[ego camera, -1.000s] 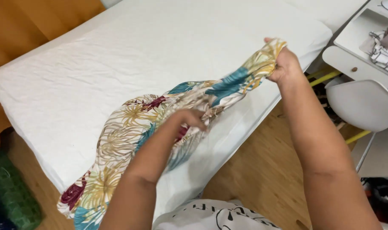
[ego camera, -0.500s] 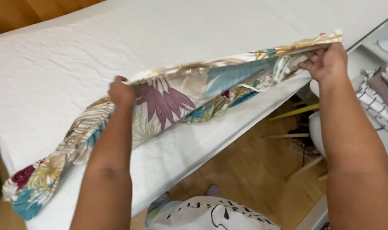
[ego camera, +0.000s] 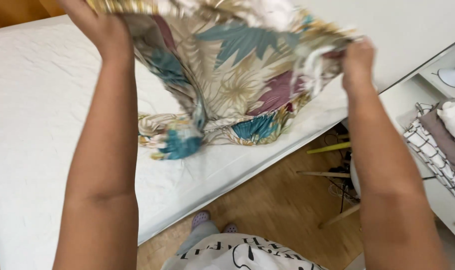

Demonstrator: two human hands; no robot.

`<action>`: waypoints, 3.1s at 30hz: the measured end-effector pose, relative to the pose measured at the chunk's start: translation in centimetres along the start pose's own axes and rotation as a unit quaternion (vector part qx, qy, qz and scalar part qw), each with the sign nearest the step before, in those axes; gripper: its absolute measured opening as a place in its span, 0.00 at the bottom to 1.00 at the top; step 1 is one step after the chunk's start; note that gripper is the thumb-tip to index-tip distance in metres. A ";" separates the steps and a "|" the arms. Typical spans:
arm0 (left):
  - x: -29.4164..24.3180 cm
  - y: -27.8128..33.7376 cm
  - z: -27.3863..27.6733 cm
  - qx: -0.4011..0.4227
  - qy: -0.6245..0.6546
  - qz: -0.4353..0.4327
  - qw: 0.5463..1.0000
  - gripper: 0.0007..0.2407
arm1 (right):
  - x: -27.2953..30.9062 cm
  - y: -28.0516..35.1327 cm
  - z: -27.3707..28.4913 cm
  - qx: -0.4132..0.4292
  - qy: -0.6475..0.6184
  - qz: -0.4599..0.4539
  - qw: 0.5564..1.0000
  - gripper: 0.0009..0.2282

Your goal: The person unfolds a floral-patterned sheet on a bed, shakes it out, and then folds it into a compact rectangular shape. The person handles the sheet by hand, aligning the edges and smoothing the fabric during the process.

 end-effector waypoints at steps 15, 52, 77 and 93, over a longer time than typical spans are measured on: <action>4.9 25.1 7.7 0.629 -0.479 0.261 0.554 0.44 | -5.3 10.0 -13.4 0.123 0.436 0.108 0.885 0.15; -4.8 16.2 -5.1 0.513 -0.113 0.252 0.813 0.23 | -8.8 17.5 -18.6 0.153 0.065 -0.287 0.943 0.07; -2.3 3.2 -3.1 0.096 0.158 0.367 0.911 0.18 | -21.2 18.6 2.3 -0.202 0.441 -0.265 0.833 0.33; 2.9 4.1 4.6 0.109 -0.125 0.223 0.961 0.12 | 0.0 -7.2 -4.9 0.172 -0.381 -0.085 0.904 0.34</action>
Point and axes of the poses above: each hand's wrist, its own y-axis away from the middle knuckle, its own z-axis out of the back of the hand, x = y × z, the point moved 8 cm from there along -y, towards the middle knuckle, and after that the axes turned 12 degrees about -x, right-handed, at the moved point
